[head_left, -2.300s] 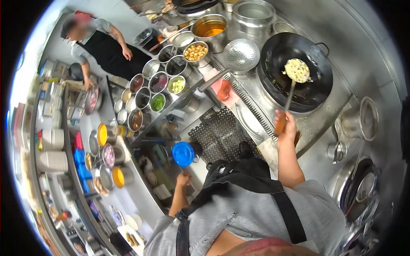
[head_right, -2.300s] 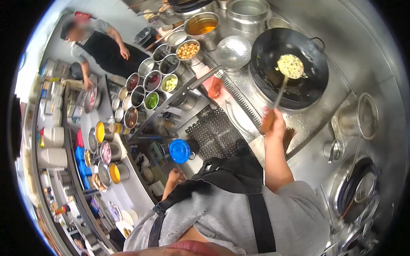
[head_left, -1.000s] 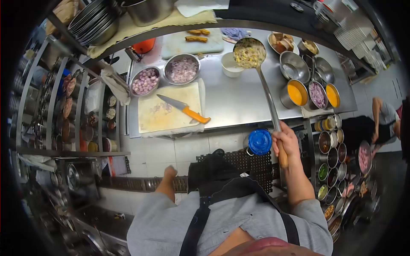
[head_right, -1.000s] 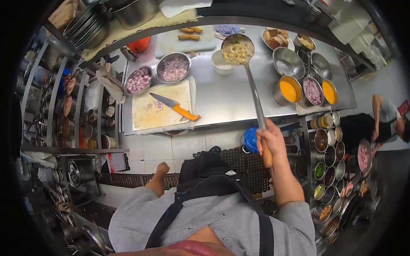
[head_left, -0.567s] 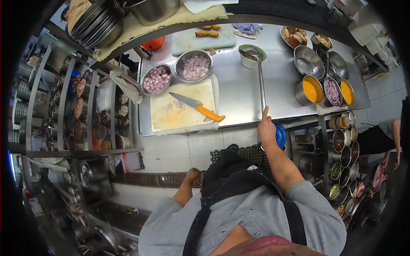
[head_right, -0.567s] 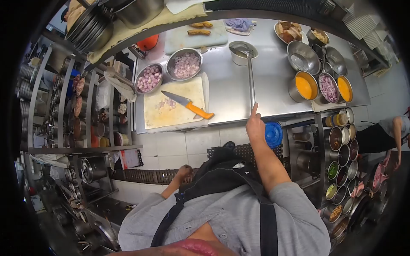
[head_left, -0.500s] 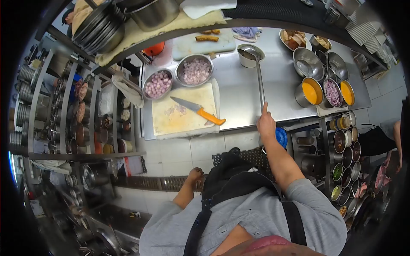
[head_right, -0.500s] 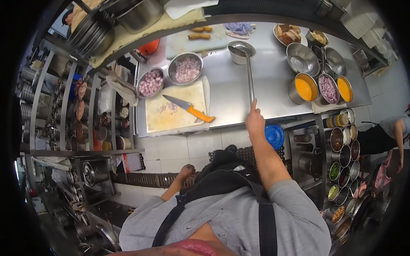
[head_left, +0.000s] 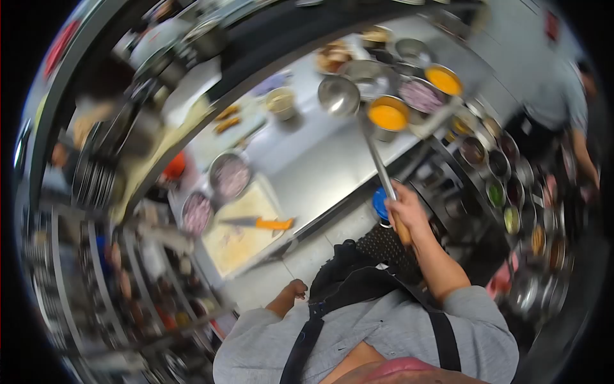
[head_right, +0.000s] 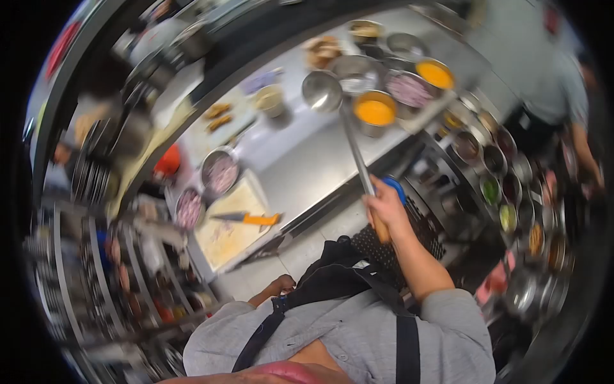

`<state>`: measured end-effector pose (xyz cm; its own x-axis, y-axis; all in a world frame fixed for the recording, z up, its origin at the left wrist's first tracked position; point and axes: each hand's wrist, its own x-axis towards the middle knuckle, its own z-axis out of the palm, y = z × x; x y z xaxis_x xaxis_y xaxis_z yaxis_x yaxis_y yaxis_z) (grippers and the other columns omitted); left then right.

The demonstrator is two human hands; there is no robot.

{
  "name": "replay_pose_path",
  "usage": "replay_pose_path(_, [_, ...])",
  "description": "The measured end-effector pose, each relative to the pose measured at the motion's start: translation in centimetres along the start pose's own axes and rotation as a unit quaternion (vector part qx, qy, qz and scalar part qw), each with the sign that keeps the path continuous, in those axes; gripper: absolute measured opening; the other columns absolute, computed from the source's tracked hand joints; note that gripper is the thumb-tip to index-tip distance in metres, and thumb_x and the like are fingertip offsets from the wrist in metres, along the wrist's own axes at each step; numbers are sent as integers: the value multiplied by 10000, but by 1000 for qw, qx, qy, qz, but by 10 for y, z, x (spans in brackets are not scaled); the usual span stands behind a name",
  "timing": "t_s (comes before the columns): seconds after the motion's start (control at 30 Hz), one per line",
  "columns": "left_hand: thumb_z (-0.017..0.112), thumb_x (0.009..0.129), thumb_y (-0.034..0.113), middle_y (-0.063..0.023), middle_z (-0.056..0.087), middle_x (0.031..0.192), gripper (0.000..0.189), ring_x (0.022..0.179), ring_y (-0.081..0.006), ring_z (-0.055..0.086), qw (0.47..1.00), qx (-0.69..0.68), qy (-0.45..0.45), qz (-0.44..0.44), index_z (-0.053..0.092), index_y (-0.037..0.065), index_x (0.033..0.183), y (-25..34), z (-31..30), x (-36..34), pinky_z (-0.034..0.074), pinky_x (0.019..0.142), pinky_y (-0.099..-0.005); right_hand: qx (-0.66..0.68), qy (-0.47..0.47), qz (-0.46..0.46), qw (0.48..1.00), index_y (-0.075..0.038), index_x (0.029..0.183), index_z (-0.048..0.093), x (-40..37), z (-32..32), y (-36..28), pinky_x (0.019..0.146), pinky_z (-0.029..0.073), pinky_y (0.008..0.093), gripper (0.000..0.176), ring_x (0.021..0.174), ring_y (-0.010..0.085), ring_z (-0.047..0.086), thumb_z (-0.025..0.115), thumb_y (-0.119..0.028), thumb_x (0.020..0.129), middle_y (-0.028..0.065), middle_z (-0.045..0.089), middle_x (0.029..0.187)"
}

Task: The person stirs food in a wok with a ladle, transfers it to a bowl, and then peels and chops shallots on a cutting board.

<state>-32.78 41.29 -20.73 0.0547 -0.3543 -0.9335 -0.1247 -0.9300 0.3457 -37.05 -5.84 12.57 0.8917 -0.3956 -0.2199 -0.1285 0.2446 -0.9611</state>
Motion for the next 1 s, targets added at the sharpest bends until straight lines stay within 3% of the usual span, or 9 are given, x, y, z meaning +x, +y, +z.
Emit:
replay_pose_path(0.07, [530, 875, 147, -156, 696, 726, 217, 626, -258, 714, 966, 192, -67, 159, 665, -10, 811, 17, -33, 26, 547, 499, -365, 122, 51, 84, 988, 22, 1437, 395, -101, -33, -22, 357, 417, 285, 647, 398, 168, 543, 601, 23, 824, 63, 569, 663])
replay_pose_path(0.3, [527, 864, 126, -144, 680, 681, 208, 592, -260, 700, 896, 426, -35, 120, 665, -15, 797, 203, -113, 82, 547, 491, -366, 275, 367, -3, 889, -32, 1493, 317, -392, -68, -6, 394, 443, 281, 694, 467, 158, 568, 614, -4, 866, 70, 563, 745])
replay_pose_path(0.53, [524, 853, 105, -132, 663, 637, 201, 558, -261, 686, 668, 608, 32, 428, 666, -19, 783, 492, -69, 148, 547, 483, -367, 226, 744, -129, 615, -89, 1490, 354, -543, -86, 84, 368, 429, 310, 699, 422, 160, 531, 595, -11, 838, 66, 556, 707])
replay_pose_path(0.6, [524, 850, 99, -128, 659, 624, 199, 549, -262, 682, 728, 509, 43, 458, 666, -20, 779, 574, -11, 150, 547, 481, -367, 221, 775, -116, 580, -93, 1487, 358, -571, -87, 98, 366, 430, 312, 695, 419, 157, 527, 586, -14, 836, 56, 555, 692])
replay_pose_path(0.63, [527, 822, 66, -127, 641, 600, 172, 497, -239, 646, 876, 377, 79, 290, 663, -36, 798, 617, 42, 124, 551, 477, -357, 232, 793, -120, 551, -98, 1482, 369, -589, -93, 103, 364, 432, 312, 687, 421, 155, 528, 584, -22, 834, 47, 554, 684])
replay_pose_path(0.67, [541, 821, 63, -129, 664, 677, 173, 556, -219, 658, 907, 297, 67, 290, 667, -47, 867, 640, 72, 137, 553, 485, -348, 237, 811, -128, 520, -104, 1477, 380, -607, -102, 104, 362, 435, 311, 680, 422, 152, 529, 582, -30, 832, 37, 553, 675])
replay_pose_path(0.77, [596, 851, 130, -133, 680, 967, 359, 767, -212, 683, 875, 340, -11, 344, 591, -6, 1183, 686, 160, 114, 535, 537, -335, 275, 824, -116, 481, -112, 1479, 380, -629, -98, 121, 356, 436, 311, 681, 428, 151, 532, 586, -43, 834, 34, 556, 678])
replay_pose_path(0.87, [591, 892, 138, -122, 677, 892, 351, 610, -146, 618, 853, 372, -73, 359, 577, -6, 1211, 679, 217, 109, 515, 502, -297, 287, 830, -114, 464, -117, 1480, 382, -631, -93, 123, 351, 436, 312, 685, 428, 149, 529, 596, -51, 832, 31, 556, 687])
replay_pose_path(1.0, [619, 851, 237, -138, 693, 877, 329, 671, -247, 673, 799, 497, -134, 311, 641, 64, 1130, 647, 201, 166, 545, 577, -362, 280, 844, -95, 447, -94, 1476, 384, -626, -102, 132, 370, 445, 317, 686, 426, 154, 535, 603, -61, 827, 47, 577, 700])
